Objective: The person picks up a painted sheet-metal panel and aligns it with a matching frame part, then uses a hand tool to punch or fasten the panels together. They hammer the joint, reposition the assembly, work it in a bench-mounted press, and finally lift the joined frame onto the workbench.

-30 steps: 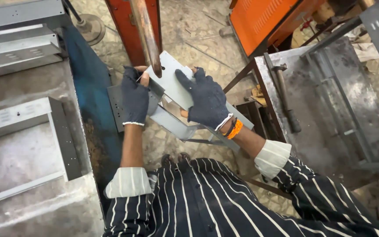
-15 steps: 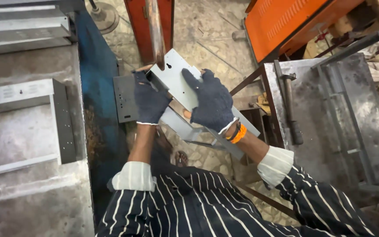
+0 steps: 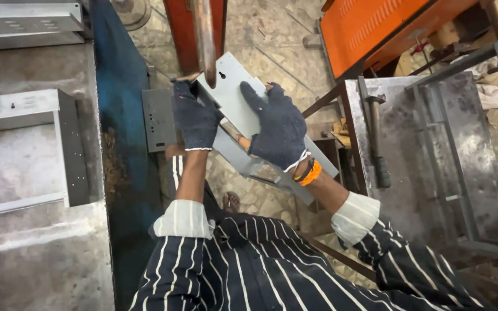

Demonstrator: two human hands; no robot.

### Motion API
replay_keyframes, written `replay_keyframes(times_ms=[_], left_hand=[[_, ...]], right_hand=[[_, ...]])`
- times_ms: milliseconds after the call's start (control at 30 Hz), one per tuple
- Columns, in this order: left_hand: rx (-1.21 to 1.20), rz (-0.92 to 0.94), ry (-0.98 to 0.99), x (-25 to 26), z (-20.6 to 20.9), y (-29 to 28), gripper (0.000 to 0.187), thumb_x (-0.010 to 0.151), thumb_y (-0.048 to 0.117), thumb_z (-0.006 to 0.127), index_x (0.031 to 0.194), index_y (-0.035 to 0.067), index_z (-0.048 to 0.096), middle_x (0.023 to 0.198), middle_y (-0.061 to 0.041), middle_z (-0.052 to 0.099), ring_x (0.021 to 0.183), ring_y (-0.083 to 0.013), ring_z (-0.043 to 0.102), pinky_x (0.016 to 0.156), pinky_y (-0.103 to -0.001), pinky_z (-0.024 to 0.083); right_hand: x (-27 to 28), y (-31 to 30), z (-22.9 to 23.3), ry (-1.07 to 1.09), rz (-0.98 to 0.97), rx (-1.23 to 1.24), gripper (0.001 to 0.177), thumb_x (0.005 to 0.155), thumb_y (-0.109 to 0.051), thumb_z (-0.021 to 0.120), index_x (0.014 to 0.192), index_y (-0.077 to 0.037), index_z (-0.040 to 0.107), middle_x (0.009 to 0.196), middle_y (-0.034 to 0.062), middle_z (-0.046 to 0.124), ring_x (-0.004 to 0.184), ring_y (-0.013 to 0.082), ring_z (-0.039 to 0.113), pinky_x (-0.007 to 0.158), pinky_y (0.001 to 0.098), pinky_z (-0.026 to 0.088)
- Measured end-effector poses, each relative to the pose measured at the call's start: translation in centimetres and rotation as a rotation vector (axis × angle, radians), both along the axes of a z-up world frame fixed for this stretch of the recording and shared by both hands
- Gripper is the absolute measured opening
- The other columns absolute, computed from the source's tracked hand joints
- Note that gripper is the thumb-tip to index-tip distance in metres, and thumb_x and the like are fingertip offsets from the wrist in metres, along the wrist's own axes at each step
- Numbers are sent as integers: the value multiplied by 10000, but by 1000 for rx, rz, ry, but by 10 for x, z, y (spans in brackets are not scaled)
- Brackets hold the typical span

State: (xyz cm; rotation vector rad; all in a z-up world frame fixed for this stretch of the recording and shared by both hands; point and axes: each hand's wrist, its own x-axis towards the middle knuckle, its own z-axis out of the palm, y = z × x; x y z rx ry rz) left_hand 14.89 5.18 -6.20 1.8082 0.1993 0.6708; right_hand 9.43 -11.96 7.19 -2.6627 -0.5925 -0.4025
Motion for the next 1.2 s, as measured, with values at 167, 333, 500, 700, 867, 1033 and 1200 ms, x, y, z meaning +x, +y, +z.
replay_keyframes(times_ms=[167,333,500,700,867,1033,1200], left_hand=[[78,-3,-50,-4,9,2,601,692,22,858,1227,51,586,1142,-128,657,1063,-297,664,903,-390,518],[67,-107,-161,-2,11,7,670,611,-3,842,1217,41,561,1120,-143,645,1047,-306,658,909,-407,517],[38,-96,-77,-8,20,6,472,790,-92,721,1228,41,608,1086,-120,673,987,-258,699,876,-343,552],[156,-51,-208,-6,19,8,470,751,-96,734,1188,8,595,1077,-157,621,995,-295,667,893,-370,539],[93,-129,-148,-8,28,9,481,710,-92,744,1154,16,594,1047,-133,652,994,-249,689,906,-348,550],[26,-113,-120,-1,3,11,415,792,-92,702,1178,20,597,1108,-124,686,1071,-230,725,966,-343,568],[94,-78,-106,-3,0,12,433,780,-88,733,1186,10,618,1084,-127,694,1045,-236,725,951,-339,560]], right_hand=[[-3,2,2,24,-15,-5,988,576,-429,880,1480,-196,557,1352,294,535,1088,438,616,913,491,511],[-3,4,1,15,-24,-5,984,569,-425,873,1470,-186,560,1339,295,543,1089,440,619,907,489,513],[-5,3,1,-4,-15,-48,975,622,-435,885,1488,-153,537,1312,316,531,1058,440,608,882,500,503],[-8,3,0,-38,-7,-13,990,582,-396,878,1490,-180,550,1328,306,531,1042,432,609,883,485,517],[-7,5,8,-18,-40,11,933,583,-377,881,1446,-187,581,1316,276,551,998,419,624,846,490,519],[-7,6,11,26,-36,25,908,585,-356,875,1432,-183,597,1313,273,555,969,410,633,840,482,526],[-8,7,13,29,-31,21,910,588,-358,878,1433,-167,601,1318,283,550,967,400,635,823,480,522]])
